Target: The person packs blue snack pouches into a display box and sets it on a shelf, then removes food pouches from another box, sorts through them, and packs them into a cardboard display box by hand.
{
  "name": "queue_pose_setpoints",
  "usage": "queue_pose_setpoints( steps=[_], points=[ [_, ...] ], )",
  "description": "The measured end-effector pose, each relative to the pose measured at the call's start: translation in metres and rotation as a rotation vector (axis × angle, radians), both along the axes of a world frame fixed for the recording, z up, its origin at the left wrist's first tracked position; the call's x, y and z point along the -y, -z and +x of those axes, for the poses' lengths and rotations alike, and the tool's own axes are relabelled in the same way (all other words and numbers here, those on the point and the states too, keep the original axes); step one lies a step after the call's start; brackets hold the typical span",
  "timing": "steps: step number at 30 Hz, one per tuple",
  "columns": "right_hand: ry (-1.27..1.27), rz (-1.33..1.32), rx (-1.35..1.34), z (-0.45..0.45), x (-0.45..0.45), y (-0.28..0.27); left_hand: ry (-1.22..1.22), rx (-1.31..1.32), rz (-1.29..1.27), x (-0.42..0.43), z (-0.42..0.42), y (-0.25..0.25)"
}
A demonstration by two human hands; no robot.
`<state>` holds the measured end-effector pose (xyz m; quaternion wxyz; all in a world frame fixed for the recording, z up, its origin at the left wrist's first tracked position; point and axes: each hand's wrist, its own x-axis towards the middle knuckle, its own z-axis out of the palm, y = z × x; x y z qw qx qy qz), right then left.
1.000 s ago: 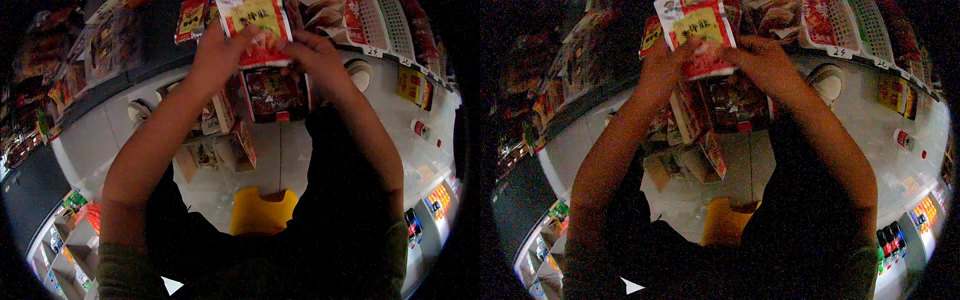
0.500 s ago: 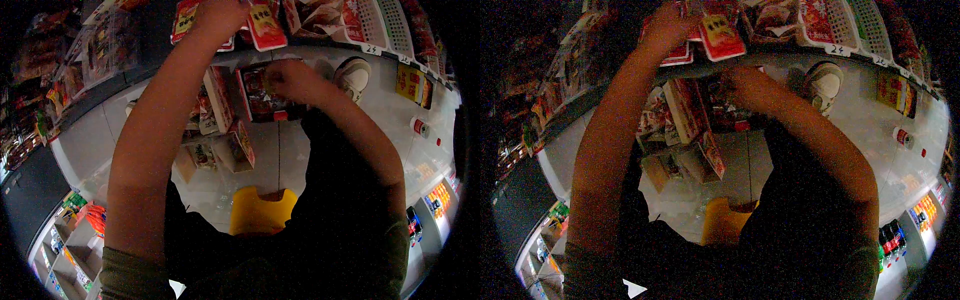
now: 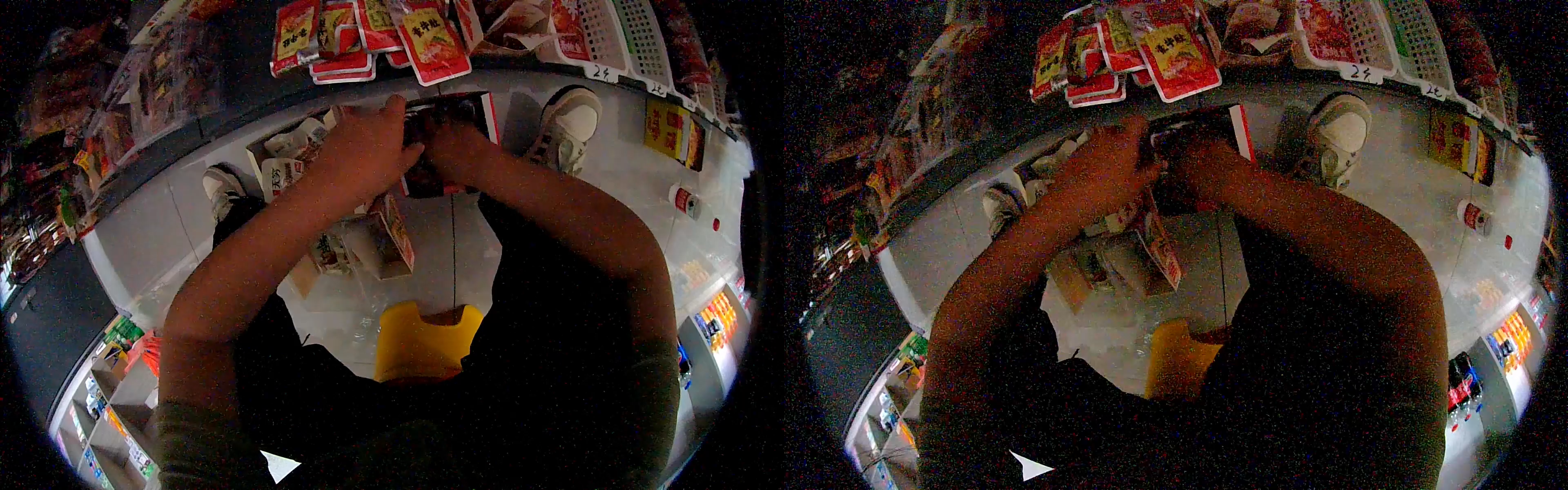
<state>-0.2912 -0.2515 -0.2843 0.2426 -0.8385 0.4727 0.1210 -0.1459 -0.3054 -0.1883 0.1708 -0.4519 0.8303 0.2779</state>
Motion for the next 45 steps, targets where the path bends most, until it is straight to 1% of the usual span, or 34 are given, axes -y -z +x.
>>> queue_pose_setpoints(
  steps=[2,3,6,8,9,10,12,14,15,16,18,20,21,23,26,27,29,32,33,35,36,38,39,41,42,44,45],
  points=[
    [-0.017,-0.111,0.029,-0.001,0.000,0.009,-0.075,0.045,0.108,-0.002,-0.002,-0.002],
    [-0.022,-0.148,0.038,-0.002,0.000,0.013,-0.075,0.044,0.110,-0.002,-0.001,0.001],
    [-0.026,-0.077,0.076,-0.003,0.001,0.026,-0.099,0.015,0.102,-0.003,0.006,0.020],
    [0.028,-0.014,0.230,-0.004,-0.001,0.031,-0.129,-0.068,0.137,-0.002,0.014,0.028],
    [0.028,-0.013,0.232,-0.001,0.001,0.018,-0.129,-0.065,0.138,-0.001,0.017,0.032],
    [0.029,0.076,0.127,0.002,0.007,-0.007,-0.172,-0.102,0.170,-0.001,0.018,0.035],
    [0.034,0.167,0.021,0.002,0.006,-0.010,-0.211,-0.140,0.203,-0.002,0.019,0.038],
    [0.028,0.000,0.127,-0.001,0.000,0.021,-0.254,-0.146,0.179,-0.003,0.018,0.039],
    [0.028,-0.001,0.126,-0.001,0.001,0.021,-0.254,-0.146,0.179,-0.002,0.018,0.040],
    [-0.034,-0.139,0.192,0.000,0.001,0.021,-0.262,-0.154,0.205,-0.001,0.018,0.042],
    [-0.096,-0.276,0.258,0.001,0.002,0.016,-0.271,-0.161,0.232,0.000,0.019,0.043],
    [-0.081,-0.176,0.215,0.002,-0.001,0.004,-0.239,-0.154,0.205,-0.001,0.019,0.044],
    [-0.081,-0.175,0.215,0.002,-0.001,0.006,-0.238,-0.154,0.206,-0.001,0.019,0.044],
    [-0.088,-0.113,0.132,0.003,-0.001,0.012,-0.214,-0.162,0.182,-0.001,0.019,0.044],
    [-0.034,-0.096,0.206,0.002,-0.003,0.034,-0.205,-0.170,0.163,-0.001,0.019,0.042],
    [-0.037,-0.096,0.207,0.003,-0.001,0.028,-0.208,-0.170,0.162,-0.001,0.018,0.040],
    [-0.063,-0.054,0.063,0.004,0.003,0.014,-0.186,-0.160,0.140,-0.001,0.015,0.037],
    [-0.013,-0.126,0.074,0.000,-0.001,0.032,-0.152,-0.187,0.097,-0.004,0.019,0.042],
    [-0.024,-0.120,0.068,0.000,0.000,0.026,-0.163,-0.194,0.102,-0.005,0.018,0.041],
    [0.103,0.097,-0.046,0.000,0.010,0.000,-0.059,-0.074,0.006,-0.005,0.017,0.031],
    [0.091,0.100,-0.051,-0.003,0.013,-0.010,-0.071,-0.077,0.010,-0.004,0.014,0.026],
    [-0.017,0.054,-0.197,-0.013,0.016,-0.027,0.058,0.071,-0.107,-0.008,0.010,0.019],
    [-0.032,0.060,-0.200,-0.018,0.019,-0.032,0.045,0.068,-0.099,-0.011,0.011,0.024],
    [-0.017,-0.110,-0.180,-0.026,0.021,-0.037,0.147,-0.061,-0.509,-0.018,0.014,0.039],
    [-0.030,-0.101,-0.181,-0.028,0.021,-0.033,0.134,-0.060,-0.499,-0.018,0.013,0.040],
    [0.056,-0.178,-0.190,-0.031,0.021,-0.025,0.294,-0.173,-0.689,-0.016,0.005,0.042],
    [0.046,-0.172,-0.189,-0.030,0.022,-0.030,0.285,-0.170,-0.682,-0.017,0.001,0.044]
  ],
)
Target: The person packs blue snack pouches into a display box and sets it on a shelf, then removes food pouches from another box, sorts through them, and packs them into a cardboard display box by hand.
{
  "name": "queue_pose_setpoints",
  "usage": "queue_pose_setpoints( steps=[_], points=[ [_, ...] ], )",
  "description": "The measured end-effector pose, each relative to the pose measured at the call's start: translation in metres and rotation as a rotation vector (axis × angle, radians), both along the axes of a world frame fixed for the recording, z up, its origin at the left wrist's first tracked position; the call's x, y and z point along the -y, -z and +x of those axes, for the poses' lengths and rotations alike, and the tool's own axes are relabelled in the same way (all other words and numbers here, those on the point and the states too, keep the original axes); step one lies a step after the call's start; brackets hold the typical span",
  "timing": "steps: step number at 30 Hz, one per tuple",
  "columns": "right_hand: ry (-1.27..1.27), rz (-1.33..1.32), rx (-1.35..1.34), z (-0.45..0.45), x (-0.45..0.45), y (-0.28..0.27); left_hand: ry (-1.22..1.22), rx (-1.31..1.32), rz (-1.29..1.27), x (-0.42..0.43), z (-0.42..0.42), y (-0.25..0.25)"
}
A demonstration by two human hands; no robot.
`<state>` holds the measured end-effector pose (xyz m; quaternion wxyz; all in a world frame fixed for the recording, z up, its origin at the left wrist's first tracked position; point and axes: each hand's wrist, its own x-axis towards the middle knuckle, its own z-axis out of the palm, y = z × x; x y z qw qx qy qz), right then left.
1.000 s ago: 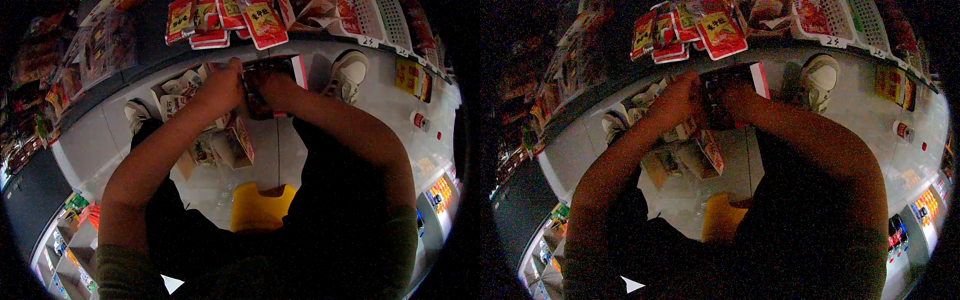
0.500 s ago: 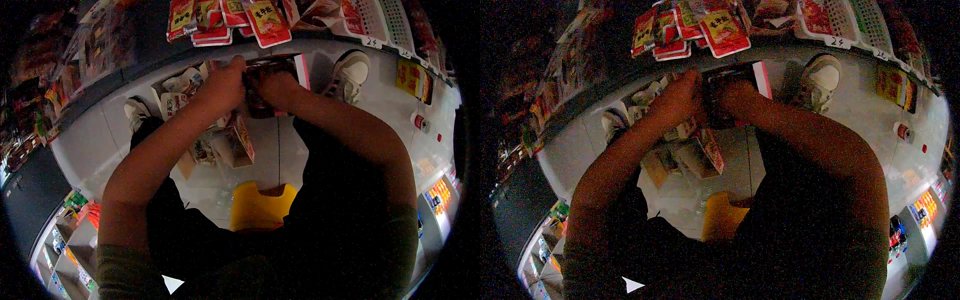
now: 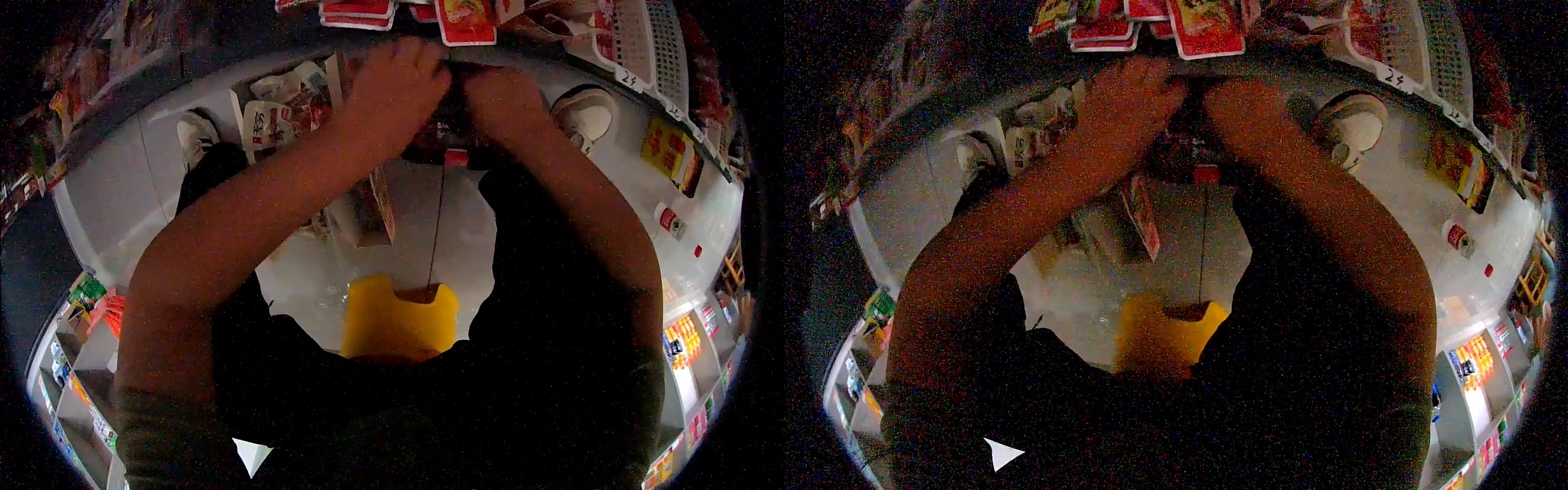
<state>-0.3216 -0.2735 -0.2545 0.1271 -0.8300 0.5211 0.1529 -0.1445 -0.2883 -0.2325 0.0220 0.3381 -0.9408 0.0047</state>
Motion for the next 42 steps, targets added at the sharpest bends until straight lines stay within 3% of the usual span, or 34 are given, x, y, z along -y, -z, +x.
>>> queue_pose_setpoints(
  steps=[2,6,8,12,15,21,25,30,32,36,38,42],
  points=[
    [-0.050,-0.001,0.007,-0.001,0.004,-0.011,0.127,0.093,0.110,0.001,-0.007,0.003],
    [-0.042,-0.028,0.078,-0.008,0.003,0.000,0.133,0.111,0.116,0.006,-0.015,0.019],
    [-0.062,0.069,0.045,-0.007,0.004,-0.009,0.079,0.227,0.124,0.012,-0.021,0.018],
    [-0.109,0.034,0.094,-0.001,-0.001,-0.038,0.073,0.208,0.155,0.017,-0.020,0.021],
    [-0.134,-0.109,-0.014,0.003,-0.004,-0.043,0.058,0.147,0.152,0.017,-0.015,0.020],
    [-0.145,0.067,-0.228,0.006,-0.001,-0.046,0.095,0.158,0.129,0.018,-0.010,0.020],
    [0.089,0.105,0.199,-0.017,0.000,-0.055,0.078,0.024,0.173,0.022,-0.004,0.019],
    [0.170,0.158,0.307,-0.036,0.003,-0.043,0.003,-0.034,0.223,0.026,-0.005,0.012],
    [0.551,0.404,0.459,-0.031,0.001,-0.062,0.002,-0.005,0.288,0.031,-0.004,0.013],
    [0.538,0.448,0.567,-0.055,0.000,-0.051,-0.002,-0.065,0.506,0.045,0.001,0.001],
    [0.579,0.411,0.858,-0.059,-0.005,-0.059,-0.047,-0.189,0.638,0.047,0.006,-0.017],
    [0.576,0.418,1.088,-0.070,-0.006,-0.068,-0.016,-0.290,0.667,0.052,0.019,-0.036]
  ],
)
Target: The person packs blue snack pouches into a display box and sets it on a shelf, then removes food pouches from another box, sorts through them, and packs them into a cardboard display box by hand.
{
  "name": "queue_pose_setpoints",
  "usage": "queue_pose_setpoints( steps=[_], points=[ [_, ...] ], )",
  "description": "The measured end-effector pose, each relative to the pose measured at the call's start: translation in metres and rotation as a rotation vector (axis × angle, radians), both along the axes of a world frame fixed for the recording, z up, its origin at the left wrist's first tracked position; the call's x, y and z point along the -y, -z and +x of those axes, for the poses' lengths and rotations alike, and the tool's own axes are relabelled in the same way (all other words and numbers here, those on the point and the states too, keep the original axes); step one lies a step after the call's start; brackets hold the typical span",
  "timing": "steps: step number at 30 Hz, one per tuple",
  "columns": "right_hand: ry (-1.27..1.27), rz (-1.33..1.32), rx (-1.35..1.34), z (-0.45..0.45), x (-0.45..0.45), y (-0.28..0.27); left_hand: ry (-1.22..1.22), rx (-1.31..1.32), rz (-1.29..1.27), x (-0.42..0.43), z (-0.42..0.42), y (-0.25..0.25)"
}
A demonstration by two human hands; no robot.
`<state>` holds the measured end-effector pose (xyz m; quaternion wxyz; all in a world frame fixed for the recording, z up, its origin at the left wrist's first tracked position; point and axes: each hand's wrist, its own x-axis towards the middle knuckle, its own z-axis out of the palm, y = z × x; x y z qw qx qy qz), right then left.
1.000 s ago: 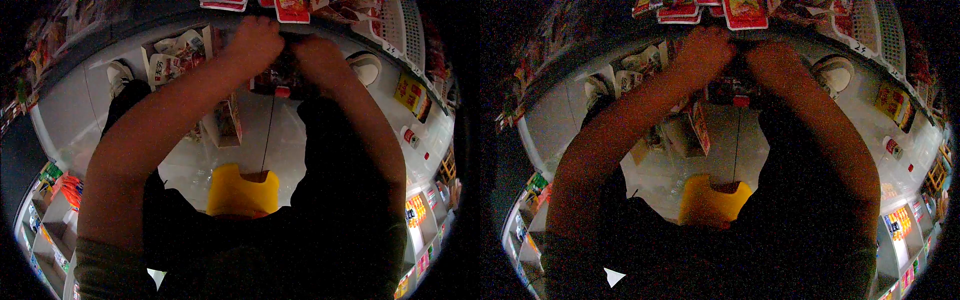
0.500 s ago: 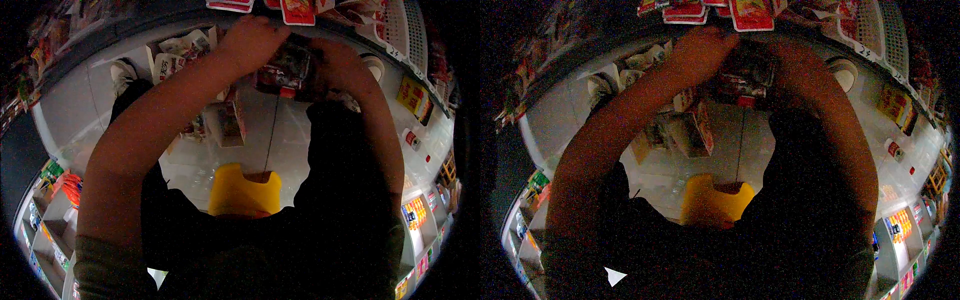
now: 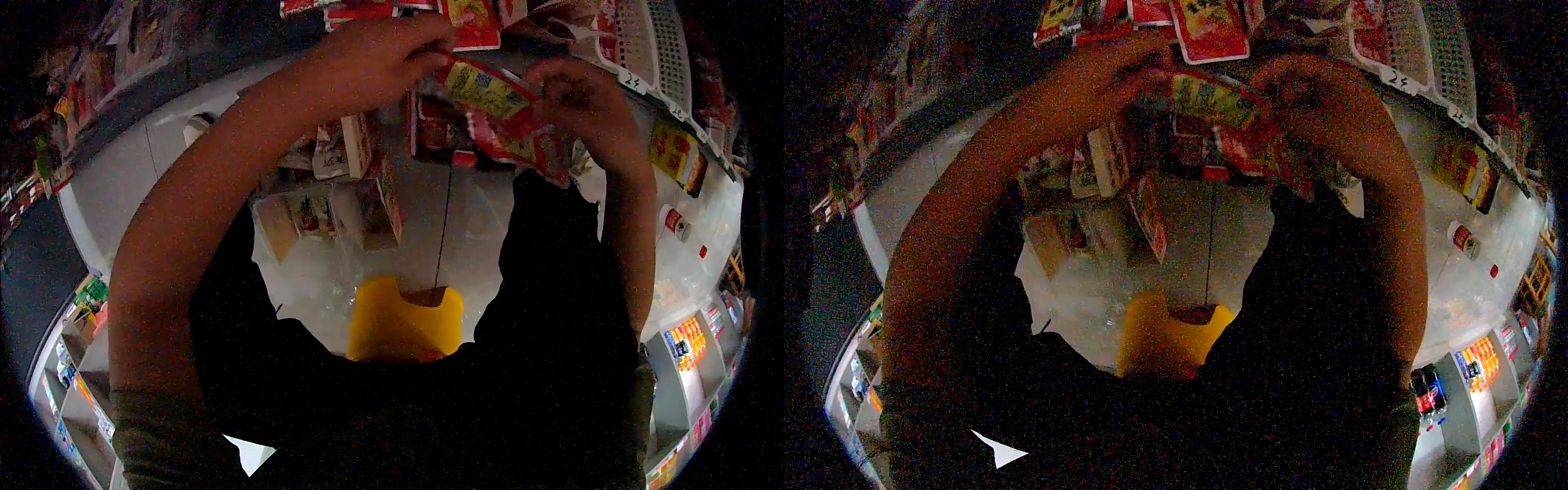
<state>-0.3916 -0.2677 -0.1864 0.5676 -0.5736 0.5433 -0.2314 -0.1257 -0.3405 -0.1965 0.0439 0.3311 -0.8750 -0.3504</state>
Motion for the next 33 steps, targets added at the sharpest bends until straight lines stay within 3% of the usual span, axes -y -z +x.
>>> queue_pose_setpoints(
  steps=[2,3,5,8,10,14,16,18,20,22,24,28,30,33],
  points=[
    [0.033,0.042,0.169,-0.001,0.002,-0.003,-0.003,0.000,0.246,0.001,0.008,-0.011],
    [0.038,0.033,0.172,0.000,0.002,-0.004,0.003,0.002,0.237,-0.001,0.013,-0.016],
    [0.106,0.071,0.414,0.004,0.003,-0.005,-0.115,-0.167,0.653,-0.011,0.023,-0.022],
    [0.206,0.064,0.532,0.012,-0.001,-0.012,-0.104,-0.306,0.742,-0.022,0.032,-0.012],
    [0.272,0.065,0.452,0.020,-0.003,-0.004,-0.158,-0.271,0.778,-0.033,0.028,-0.021],
    [0.353,0.167,0.583,0.027,0.002,0.003,-0.258,-0.231,0.870,-0.026,0.021,-0.020],
    [0.508,0.201,0.590,0.032,0.006,0.007,-0.363,-0.231,0.842,-0.023,0.021,-0.020],
    [0.507,0.224,0.693,0.037,0.008,0.001,-0.548,-0.239,0.658,-0.014,0.025,-0.018],
    [0.558,0.339,0.764,0.039,0.006,-0.001,-0.576,-0.336,0.643,0.002,0.037,-0.010],
    [0.431,0.374,0.801,0.030,0.003,0.018,-0.874,-0.519,0.678,0.024,0.052,0.000],
    [0.191,0.233,0.302,0.034,0.001,0.019,-0.919,-0.701,0.452,0.044,0.065,0.006],
    [-0.037,0.105,0.118,0.038,-0.001,0.035,-0.916,-0.772,0.313,0.073,0.104,0.038],
    [-0.152,-0.135,-0.132,0.044,-0.003,0.038,-1.008,-0.537,0.221,0.081,0.116,0.051],
    [-0.343,-0.077,-0.352,0.049,-0.007,0.044,-1.088,-0.326,0.237,0.080,0.118,0.056]
  ],
)
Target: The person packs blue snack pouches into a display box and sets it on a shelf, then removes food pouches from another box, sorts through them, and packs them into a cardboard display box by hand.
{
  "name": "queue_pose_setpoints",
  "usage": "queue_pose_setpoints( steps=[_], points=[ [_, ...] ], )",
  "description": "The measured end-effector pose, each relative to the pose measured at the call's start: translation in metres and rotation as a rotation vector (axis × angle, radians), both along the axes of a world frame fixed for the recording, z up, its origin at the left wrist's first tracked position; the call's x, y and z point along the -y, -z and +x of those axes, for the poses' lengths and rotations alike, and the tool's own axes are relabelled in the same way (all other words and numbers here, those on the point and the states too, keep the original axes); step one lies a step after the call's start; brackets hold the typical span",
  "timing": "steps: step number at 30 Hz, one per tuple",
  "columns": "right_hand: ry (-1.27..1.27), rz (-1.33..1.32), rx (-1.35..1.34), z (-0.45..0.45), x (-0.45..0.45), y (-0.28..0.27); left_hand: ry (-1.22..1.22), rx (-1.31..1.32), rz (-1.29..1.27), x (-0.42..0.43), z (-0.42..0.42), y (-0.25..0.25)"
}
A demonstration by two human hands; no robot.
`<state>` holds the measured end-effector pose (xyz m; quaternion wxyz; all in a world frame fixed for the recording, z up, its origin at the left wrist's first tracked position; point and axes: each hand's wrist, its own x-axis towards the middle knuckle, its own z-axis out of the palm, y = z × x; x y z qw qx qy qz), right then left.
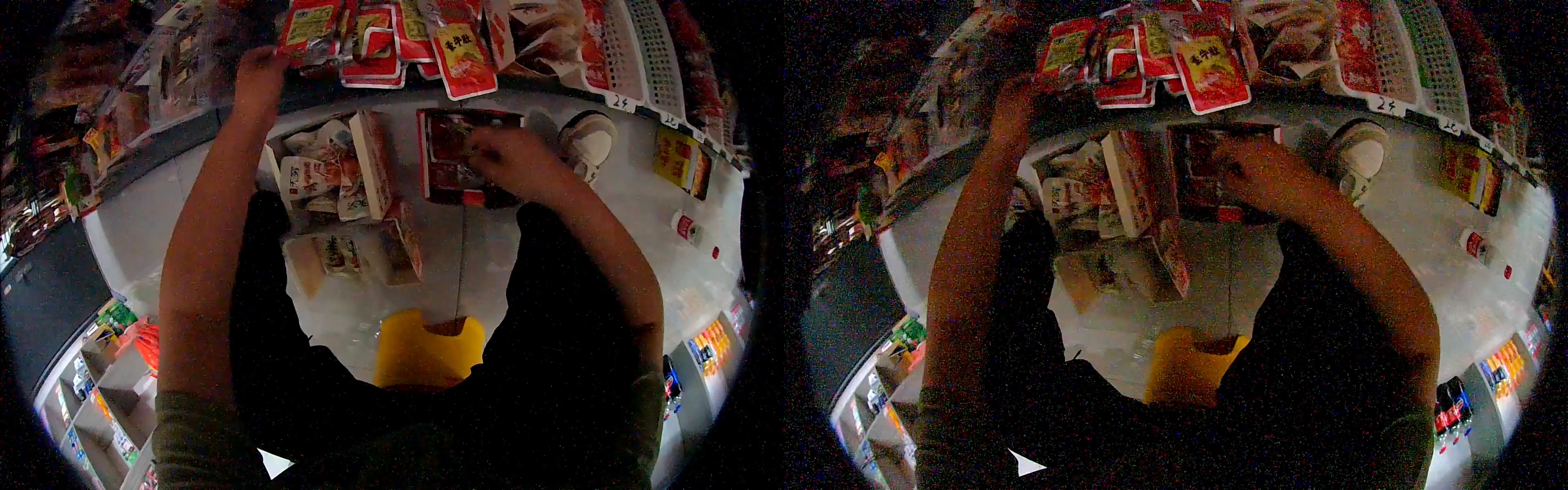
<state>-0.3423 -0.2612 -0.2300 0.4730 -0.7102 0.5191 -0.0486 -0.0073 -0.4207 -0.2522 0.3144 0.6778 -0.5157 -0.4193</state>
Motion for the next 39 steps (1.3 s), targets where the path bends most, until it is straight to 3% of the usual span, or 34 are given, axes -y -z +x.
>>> queue_pose_setpoints(
  steps=[4,6,10,12,16,18,25,26,28,31,33,37,39],
  points=[
    [-0.196,-0.097,-0.061,0.017,0.002,0.001,0.092,0.274,-0.022,-0.002,0.007,0.011],
    [-0.216,-0.107,-0.214,0.028,0.003,-0.003,0.156,0.465,-0.312,0.010,0.026,0.044],
    [-0.245,-0.090,-0.387,0.040,0.002,0.016,0.249,0.231,-0.441,-0.025,-0.031,-0.028],
    [-0.361,-0.370,-0.408,0.039,-0.006,0.043,0.505,0.329,-0.236,-0.053,-0.064,-0.052],
    [-0.287,-0.217,-0.361,0.046,-0.008,0.065,0.868,0.409,0.355,-0.103,-0.119,-0.070],
    [-0.230,0.068,-0.343,0.048,-0.006,0.057,0.866,0.471,0.284,-0.127,-0.130,-0.051],
    [-0.330,-0.269,-0.348,0.044,-0.009,0.074,0.885,0.590,0.134,-0.132,-0.130,-0.023],
    [-0.335,-0.263,-0.402,0.045,-0.010,0.068,0.882,0.608,0.116,-0.131,-0.126,-0.021],
    [-0.340,-0.255,-0.453,0.045,-0.008,0.054,0.761,0.353,0.316,-0.126,-0.117,-0.020],
    [-0.315,-0.239,-0.315,0.042,-0.006,0.046,0.701,0.264,0.312,-0.128,-0.114,-0.012],
    [-0.320,0.111,-0.283,0.044,0.004,0.041,0.700,0.272,0.321,-0.128,-0.115,-0.019],
    [-0.314,0.045,-0.313,0.046,0.003,0.043,0.704,0.238,0.329,-0.126,-0.112,-0.010],
    [-0.468,-0.108,-0.414,0.047,0.001,0.055,0.709,0.241,0.261,-0.130,-0.108,0.000]
  ],
)
